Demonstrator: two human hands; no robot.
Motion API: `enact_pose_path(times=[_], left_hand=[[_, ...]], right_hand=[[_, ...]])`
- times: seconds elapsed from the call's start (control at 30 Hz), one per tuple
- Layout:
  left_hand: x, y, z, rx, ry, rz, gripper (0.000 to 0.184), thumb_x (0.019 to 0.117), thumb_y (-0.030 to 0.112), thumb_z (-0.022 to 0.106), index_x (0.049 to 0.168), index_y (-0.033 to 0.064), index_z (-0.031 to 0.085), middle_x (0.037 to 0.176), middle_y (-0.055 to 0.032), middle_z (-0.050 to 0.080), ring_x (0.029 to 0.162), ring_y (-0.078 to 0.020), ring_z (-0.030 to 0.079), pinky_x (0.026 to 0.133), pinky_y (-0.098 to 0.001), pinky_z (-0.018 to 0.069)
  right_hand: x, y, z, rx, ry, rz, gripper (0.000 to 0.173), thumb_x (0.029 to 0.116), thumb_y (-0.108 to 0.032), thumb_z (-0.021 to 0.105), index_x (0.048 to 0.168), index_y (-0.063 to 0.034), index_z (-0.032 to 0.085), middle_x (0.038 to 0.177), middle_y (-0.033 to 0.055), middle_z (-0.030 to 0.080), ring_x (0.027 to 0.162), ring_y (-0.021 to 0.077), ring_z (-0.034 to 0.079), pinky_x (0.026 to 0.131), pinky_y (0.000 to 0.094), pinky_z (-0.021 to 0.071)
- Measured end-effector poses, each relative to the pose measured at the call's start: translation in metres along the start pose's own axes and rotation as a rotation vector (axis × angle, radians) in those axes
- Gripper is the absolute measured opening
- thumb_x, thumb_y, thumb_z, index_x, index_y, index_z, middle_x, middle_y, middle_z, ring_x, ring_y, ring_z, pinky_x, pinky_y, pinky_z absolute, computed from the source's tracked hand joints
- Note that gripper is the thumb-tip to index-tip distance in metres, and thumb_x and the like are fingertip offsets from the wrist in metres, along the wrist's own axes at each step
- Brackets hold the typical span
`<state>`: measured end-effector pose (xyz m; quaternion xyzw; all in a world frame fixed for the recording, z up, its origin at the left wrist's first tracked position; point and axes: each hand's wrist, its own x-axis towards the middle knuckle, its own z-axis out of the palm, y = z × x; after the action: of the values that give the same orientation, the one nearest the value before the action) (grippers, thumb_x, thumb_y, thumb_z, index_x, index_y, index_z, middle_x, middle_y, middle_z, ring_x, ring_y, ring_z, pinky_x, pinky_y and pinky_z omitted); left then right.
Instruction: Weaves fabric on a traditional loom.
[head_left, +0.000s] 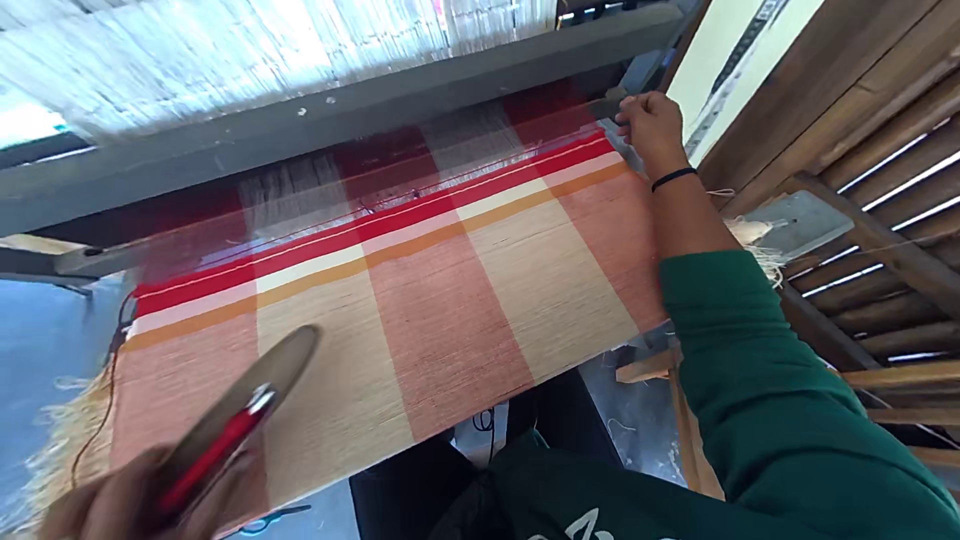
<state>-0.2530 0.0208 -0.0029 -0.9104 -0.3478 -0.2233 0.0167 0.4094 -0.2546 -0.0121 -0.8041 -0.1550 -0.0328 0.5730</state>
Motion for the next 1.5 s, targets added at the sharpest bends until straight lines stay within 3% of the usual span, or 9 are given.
enact_pose_path(times=[0.13,0.37,0.53,0.67,0.8,1.0,1.17,1.37,1.5], left_hand=[[0.033,0.03,0.038,-0.047,0.036,0.094,0.072,0.0868,0.066,0.067,0.122,0.0023,0.068,0.116,-0.0319,0.063,0.105,-0.0513,0.063,0.087,-0.0664,0.0493],[0.061,0.037,0.064,-0.02,0.126,0.09,0.073,0.0877,0.076,0.057,0.117,0.0105,0.071,0.108,-0.0181,0.066,0.1,-0.0406,0.062,0.086,-0.0617,0.0447],[0.062,0.039,0.065,-0.066,0.12,0.058,0.076,0.0866,0.077,0.058,0.119,0.0087,0.07,0.108,-0.0195,0.066,0.098,-0.0407,0.062,0.082,-0.0608,0.0453],[0.058,0.037,0.06,-0.098,0.108,0.036,0.085,0.079,0.082,0.062,0.125,0.0106,0.065,0.112,-0.0155,0.066,0.102,-0.036,0.063,0.083,-0.0572,0.0488],[0.068,0.027,0.036,-0.261,-0.103,0.013,0.067,0.0959,0.07,0.05,0.13,0.0137,0.065,0.121,-0.0114,0.065,0.11,-0.0325,0.062,0.088,-0.0589,0.0488],[0.167,-0.042,0.013,-0.19,-0.092,-0.262,0.041,0.1076,0.026,0.048,0.129,-0.0064,0.061,0.125,-0.0311,0.062,0.12,-0.0471,0.059,0.105,-0.0627,0.0437],[0.198,-0.067,0.036,-0.227,-0.182,-0.504,0.042,0.1059,0.029,0.053,0.116,-0.0091,0.067,0.116,-0.0335,0.066,0.114,-0.0499,0.062,0.099,-0.0699,0.0436],[0.185,-0.071,0.047,-0.254,-0.148,-0.418,0.049,0.1063,0.041,0.05,0.123,-0.0036,0.063,0.112,-0.0335,0.065,0.105,-0.0538,0.062,0.089,-0.0775,0.0442],[0.184,-0.163,0.105,-0.227,-0.004,-0.326,0.056,0.1039,0.052,0.048,0.125,0.0019,0.061,0.108,-0.0252,0.067,0.095,-0.0397,0.066,0.081,-0.065,0.0527]], right_hand=[[-0.006,0.003,-0.002,-0.132,-0.072,-0.061,0.04,0.106,-0.029,0.053,0.131,0.0008,0.06,0.122,0.0186,0.067,0.104,0.027,0.07,0.093,0.0455,0.0575],[-0.038,-0.063,0.015,-0.273,0.095,-0.414,0.048,0.1072,-0.031,0.046,0.137,0.0066,0.054,0.13,0.028,0.061,0.119,0.0325,0.062,0.105,0.0433,0.0488],[-0.056,-0.13,0.085,-0.323,-0.084,-0.758,0.048,0.1089,-0.035,0.043,0.135,0.003,0.056,0.126,0.0241,0.063,0.118,0.0318,0.063,0.104,0.0453,0.0512],[-0.04,-0.173,0.157,-0.43,-0.262,-0.874,0.06,0.1086,-0.047,0.038,0.141,0.0012,0.053,0.138,0.0264,0.058,0.133,0.0437,0.052,0.115,0.0588,0.037],[-0.034,-0.18,0.205,-0.59,-0.23,-0.766,0.073,0.1081,-0.058,0.026,0.132,0.0023,0.061,0.132,0.0326,0.061,0.131,0.0549,0.05,0.11,0.0757,0.0258],[-0.032,-0.178,0.216,-0.658,-0.171,-0.679,0.078,0.1065,-0.063,0.021,0.125,-0.0004,0.064,0.133,0.0268,0.062,0.135,0.0479,0.047,0.112,0.0709,0.023],[-0.039,-0.184,0.213,-0.637,-0.175,-0.662,0.075,0.1068,-0.061,0.024,0.125,-0.0009,0.066,0.132,0.0258,0.063,0.135,0.0471,0.048,0.113,0.0705,0.0222],[-0.046,-0.178,0.222,-0.584,0.034,-0.655,0.057,0.106,-0.052,0.04,0.112,-0.0065,0.074,0.118,0.016,0.072,0.122,0.0373,0.062,0.115,0.0641,0.0306],[-0.036,-0.173,0.226,-0.616,0.053,-0.653,0.051,0.1052,-0.053,0.041,0.112,-0.0162,0.076,0.119,0.0039,0.073,0.123,0.0265,0.062,0.112,0.0558,0.0354]])
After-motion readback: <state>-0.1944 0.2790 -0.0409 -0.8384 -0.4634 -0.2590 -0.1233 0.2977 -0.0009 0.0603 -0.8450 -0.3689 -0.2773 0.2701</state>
